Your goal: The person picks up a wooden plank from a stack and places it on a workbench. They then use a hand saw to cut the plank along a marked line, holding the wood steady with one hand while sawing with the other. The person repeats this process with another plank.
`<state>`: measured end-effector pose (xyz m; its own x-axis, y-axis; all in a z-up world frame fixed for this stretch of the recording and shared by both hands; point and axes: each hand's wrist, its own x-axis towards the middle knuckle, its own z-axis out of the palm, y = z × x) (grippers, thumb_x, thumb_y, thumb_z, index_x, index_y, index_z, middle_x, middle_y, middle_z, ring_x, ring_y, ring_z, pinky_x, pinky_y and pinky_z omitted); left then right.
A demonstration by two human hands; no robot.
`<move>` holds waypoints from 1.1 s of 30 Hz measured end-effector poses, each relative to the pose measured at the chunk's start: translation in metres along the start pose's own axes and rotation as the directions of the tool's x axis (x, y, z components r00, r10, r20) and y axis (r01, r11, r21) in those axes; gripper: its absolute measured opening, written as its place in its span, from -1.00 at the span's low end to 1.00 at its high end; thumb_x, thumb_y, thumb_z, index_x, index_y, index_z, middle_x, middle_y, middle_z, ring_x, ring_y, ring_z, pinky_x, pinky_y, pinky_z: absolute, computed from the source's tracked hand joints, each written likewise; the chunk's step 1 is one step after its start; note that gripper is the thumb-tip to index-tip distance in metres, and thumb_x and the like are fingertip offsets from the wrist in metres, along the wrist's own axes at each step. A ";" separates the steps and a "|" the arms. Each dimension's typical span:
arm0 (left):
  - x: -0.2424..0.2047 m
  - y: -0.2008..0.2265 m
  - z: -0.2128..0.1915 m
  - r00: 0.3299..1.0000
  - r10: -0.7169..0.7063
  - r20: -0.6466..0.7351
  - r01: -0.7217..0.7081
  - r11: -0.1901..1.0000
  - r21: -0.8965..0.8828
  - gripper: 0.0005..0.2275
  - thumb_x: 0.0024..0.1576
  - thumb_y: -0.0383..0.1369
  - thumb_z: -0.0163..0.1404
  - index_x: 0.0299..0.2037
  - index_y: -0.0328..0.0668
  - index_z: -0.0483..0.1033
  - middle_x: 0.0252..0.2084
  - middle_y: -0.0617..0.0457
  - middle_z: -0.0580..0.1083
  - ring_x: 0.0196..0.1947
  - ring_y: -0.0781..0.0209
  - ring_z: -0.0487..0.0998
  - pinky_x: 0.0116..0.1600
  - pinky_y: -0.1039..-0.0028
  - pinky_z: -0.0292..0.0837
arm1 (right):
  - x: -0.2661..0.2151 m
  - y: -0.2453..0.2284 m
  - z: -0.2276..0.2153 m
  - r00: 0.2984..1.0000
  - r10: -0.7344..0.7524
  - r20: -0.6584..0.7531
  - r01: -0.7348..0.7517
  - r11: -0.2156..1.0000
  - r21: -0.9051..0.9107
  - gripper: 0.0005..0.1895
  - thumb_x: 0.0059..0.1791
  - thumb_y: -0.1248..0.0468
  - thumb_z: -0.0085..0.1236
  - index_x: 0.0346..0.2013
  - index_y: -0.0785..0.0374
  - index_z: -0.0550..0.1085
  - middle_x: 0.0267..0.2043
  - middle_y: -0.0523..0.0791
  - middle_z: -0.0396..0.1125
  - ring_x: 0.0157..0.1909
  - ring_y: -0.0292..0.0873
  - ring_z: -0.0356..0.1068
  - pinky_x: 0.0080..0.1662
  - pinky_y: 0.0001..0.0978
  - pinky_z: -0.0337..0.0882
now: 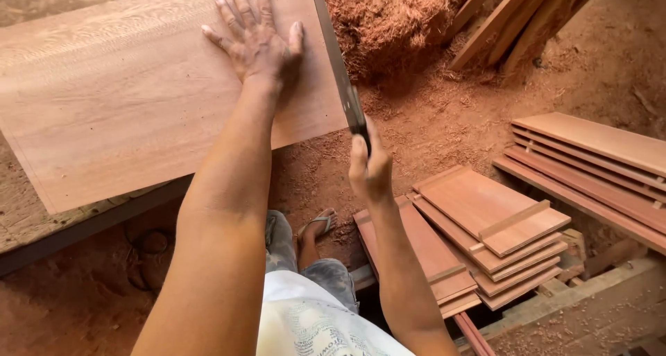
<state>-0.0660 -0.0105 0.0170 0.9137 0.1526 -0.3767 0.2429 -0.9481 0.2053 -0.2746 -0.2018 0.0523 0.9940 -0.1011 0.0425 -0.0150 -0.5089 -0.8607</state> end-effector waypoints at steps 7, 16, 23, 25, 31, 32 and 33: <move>-0.001 0.002 0.005 1.000 0.006 -0.005 -0.006 1.000 0.003 -0.26 0.29 0.28 -0.46 0.61 0.24 -0.31 0.64 -0.15 -0.39 0.60 -0.30 -0.47 0.45 -0.51 -0.59 | -0.169 0.022 -0.060 0.990 0.141 -0.003 -0.141 0.990 0.010 -0.52 0.12 0.31 -0.14 0.34 0.42 0.30 -0.42 -0.17 0.32 -0.44 -0.40 0.28 -0.39 -0.53 0.32; 0.008 -0.003 0.007 1.000 0.006 -0.016 -0.006 1.000 0.008 -0.25 0.27 0.28 -0.46 0.60 0.21 -0.33 0.64 -0.12 -0.37 0.60 -0.29 -0.45 0.44 -0.52 -0.59 | 0.023 0.013 0.017 0.999 -0.043 0.028 0.043 0.999 0.017 -0.50 0.17 0.26 -0.26 0.38 0.45 0.22 -0.55 -0.23 0.24 -0.63 -0.41 0.19 -0.57 -0.52 0.29; 0.002 -0.001 0.013 1.000 0.012 -0.004 -0.012 1.000 -0.014 -0.25 0.26 0.29 -0.47 0.61 0.23 -0.30 0.64 -0.11 -0.37 0.61 -0.26 -0.43 0.46 -0.52 -0.59 | -0.066 -0.001 -0.024 0.999 0.043 -0.002 -0.043 0.999 0.027 -0.53 0.17 0.31 -0.15 0.38 0.38 0.28 -0.39 -0.18 0.23 -0.44 -0.36 0.22 -0.42 -0.47 0.29; 0.005 -0.003 0.018 1.000 0.012 -0.015 -0.012 1.000 -0.016 -0.25 0.26 0.28 -0.46 0.61 0.22 -0.30 0.64 -0.11 -0.37 0.61 -0.26 -0.43 0.46 -0.52 -0.59 | -0.133 0.012 -0.049 0.989 0.146 0.013 -0.146 0.989 -0.018 -0.54 0.14 0.32 -0.13 0.34 0.38 0.31 -0.42 -0.17 0.26 -0.44 -0.36 0.25 -0.40 -0.48 0.32; 0.002 0.001 0.011 0.999 0.022 -0.037 -0.022 1.000 -0.011 -0.25 0.26 0.27 -0.45 0.60 0.19 -0.28 0.63 -0.17 -0.35 0.59 -0.29 -0.45 0.44 -0.51 -0.61 | -0.112 0.005 -0.043 0.998 0.064 -0.001 -0.064 0.998 0.000 -0.55 0.12 0.32 -0.18 0.29 0.45 0.29 -0.31 -0.07 0.34 -0.33 -0.28 0.34 -0.32 -0.41 0.35; 0.003 0.002 0.008 0.999 0.014 -0.033 -0.015 1.000 -0.018 -0.25 0.25 0.27 -0.45 0.60 0.19 -0.28 0.63 -0.18 -0.34 0.59 -0.30 -0.45 0.43 -0.51 -0.61 | -0.086 0.022 -0.029 0.989 0.141 0.041 -0.143 0.988 0.055 -0.53 0.12 0.31 -0.16 0.31 0.46 0.32 -0.50 -0.17 0.28 -0.52 -0.37 0.27 -0.48 -0.47 0.30; 0.001 0.001 0.008 0.999 0.016 -0.031 -0.016 1.000 -0.017 -0.25 0.25 0.27 -0.45 0.60 0.19 -0.28 0.63 -0.18 -0.34 0.59 -0.30 -0.45 0.43 -0.51 -0.61 | -0.052 0.018 -0.015 0.989 0.144 0.040 -0.146 0.988 0.055 -0.53 0.12 0.31 -0.16 0.31 0.46 0.32 -0.50 -0.17 0.28 -0.52 -0.37 0.27 -0.48 -0.47 0.30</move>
<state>-0.0671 -0.0136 0.0093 0.9269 0.1463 -0.3455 0.2338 -0.9455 0.2267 -0.3283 -0.2188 0.0421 0.9850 -0.1389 -0.1025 -0.1541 -0.4405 -0.8844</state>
